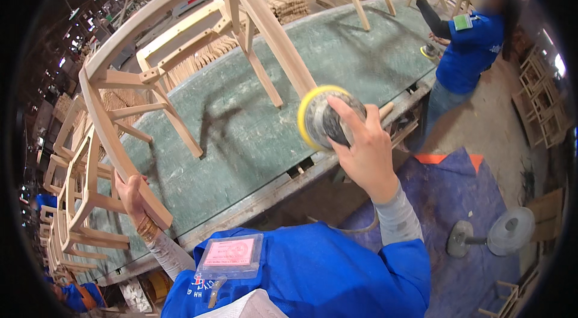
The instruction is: The person uses a handheld orbital sander to smooth the surfaces of wooden chair frames on a workbench. They reposition the chair multiple times to access different legs and rails, then move the finished chair aside and bring a new one into position.
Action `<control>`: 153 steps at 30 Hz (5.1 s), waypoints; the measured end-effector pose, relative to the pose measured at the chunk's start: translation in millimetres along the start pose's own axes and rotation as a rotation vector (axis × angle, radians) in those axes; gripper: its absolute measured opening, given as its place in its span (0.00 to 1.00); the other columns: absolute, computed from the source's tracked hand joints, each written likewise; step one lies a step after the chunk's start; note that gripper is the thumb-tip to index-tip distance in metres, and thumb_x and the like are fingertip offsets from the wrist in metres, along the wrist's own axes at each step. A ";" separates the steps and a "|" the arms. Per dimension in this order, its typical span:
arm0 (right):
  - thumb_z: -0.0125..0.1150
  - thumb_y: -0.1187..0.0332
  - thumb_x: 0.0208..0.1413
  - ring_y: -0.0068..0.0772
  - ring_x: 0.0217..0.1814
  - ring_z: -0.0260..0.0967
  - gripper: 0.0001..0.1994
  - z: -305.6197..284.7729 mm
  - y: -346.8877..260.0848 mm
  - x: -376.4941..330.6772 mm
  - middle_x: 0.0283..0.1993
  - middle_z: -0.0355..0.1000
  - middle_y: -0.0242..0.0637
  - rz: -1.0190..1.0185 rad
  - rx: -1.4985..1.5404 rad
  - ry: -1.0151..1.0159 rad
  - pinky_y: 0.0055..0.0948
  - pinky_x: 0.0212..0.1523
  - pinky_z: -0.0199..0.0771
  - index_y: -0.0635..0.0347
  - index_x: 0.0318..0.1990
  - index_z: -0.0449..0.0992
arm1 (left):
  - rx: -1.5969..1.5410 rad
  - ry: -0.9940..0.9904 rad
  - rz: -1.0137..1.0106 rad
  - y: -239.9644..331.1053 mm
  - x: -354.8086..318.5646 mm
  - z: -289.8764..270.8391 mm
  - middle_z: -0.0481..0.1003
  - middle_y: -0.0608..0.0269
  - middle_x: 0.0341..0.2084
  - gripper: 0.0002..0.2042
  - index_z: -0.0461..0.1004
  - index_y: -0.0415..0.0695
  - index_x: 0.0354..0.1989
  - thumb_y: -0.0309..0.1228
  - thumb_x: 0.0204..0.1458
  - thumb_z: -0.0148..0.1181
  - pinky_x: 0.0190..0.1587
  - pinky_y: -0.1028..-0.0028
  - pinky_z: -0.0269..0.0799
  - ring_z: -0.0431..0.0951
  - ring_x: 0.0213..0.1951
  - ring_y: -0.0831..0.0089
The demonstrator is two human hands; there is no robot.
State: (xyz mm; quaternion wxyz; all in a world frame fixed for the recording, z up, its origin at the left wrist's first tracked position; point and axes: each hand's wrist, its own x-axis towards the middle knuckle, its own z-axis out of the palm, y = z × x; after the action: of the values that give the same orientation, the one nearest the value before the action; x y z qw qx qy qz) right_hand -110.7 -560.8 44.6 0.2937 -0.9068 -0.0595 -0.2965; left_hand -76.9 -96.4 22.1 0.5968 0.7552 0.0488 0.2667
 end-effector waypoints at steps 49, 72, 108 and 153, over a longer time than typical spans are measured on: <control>0.69 0.61 0.37 0.45 0.54 0.68 0.35 5.7 -13.8 264.0 0.51 0.71 0.44 -0.200 0.115 0.147 0.37 0.55 0.66 0.38 0.58 0.64 | -0.114 -0.007 0.015 -4.3 -50.1 1.5 0.66 0.61 0.32 0.30 0.58 0.35 0.54 0.21 0.35 0.50 0.26 0.76 0.74 0.73 0.24 0.75; 0.69 0.62 0.36 0.44 0.53 0.69 0.35 -5.2 -29.6 260.0 0.51 0.71 0.44 -0.098 0.190 0.170 0.35 0.54 0.66 0.44 0.58 0.65 | -0.099 0.003 0.035 -6.1 -66.1 4.6 0.66 0.62 0.30 0.31 0.58 0.35 0.55 0.21 0.35 0.51 0.27 0.76 0.73 0.72 0.25 0.75; 0.69 0.60 0.36 0.46 0.55 0.67 0.37 -6.7 -28.1 271.5 0.54 0.69 0.43 -0.181 -0.008 0.218 0.37 0.54 0.66 0.37 0.59 0.62 | -0.044 0.024 0.161 -21.1 -64.8 -1.3 0.67 0.62 0.29 0.27 0.61 0.36 0.51 0.20 0.35 0.52 0.26 0.76 0.75 0.74 0.25 0.74; 0.65 0.71 0.41 0.58 0.39 0.70 0.33 130.8 -363.4 -12.4 0.41 0.62 0.48 -0.221 -0.098 0.032 0.43 0.44 0.72 0.34 0.58 0.64 | -1.259 -0.588 -0.422 -46.7 -59.3 -7.6 0.73 0.65 0.32 0.19 0.68 0.41 0.47 0.44 0.63 0.36 0.35 0.77 0.70 0.72 0.32 0.80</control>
State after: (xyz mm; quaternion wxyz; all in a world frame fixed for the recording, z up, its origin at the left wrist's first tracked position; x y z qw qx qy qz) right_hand -157.6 -187.6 133.0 0.2152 -0.9031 -0.1400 -0.3441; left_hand -119.6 -99.9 -40.5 0.9455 0.2837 -0.1319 -0.0907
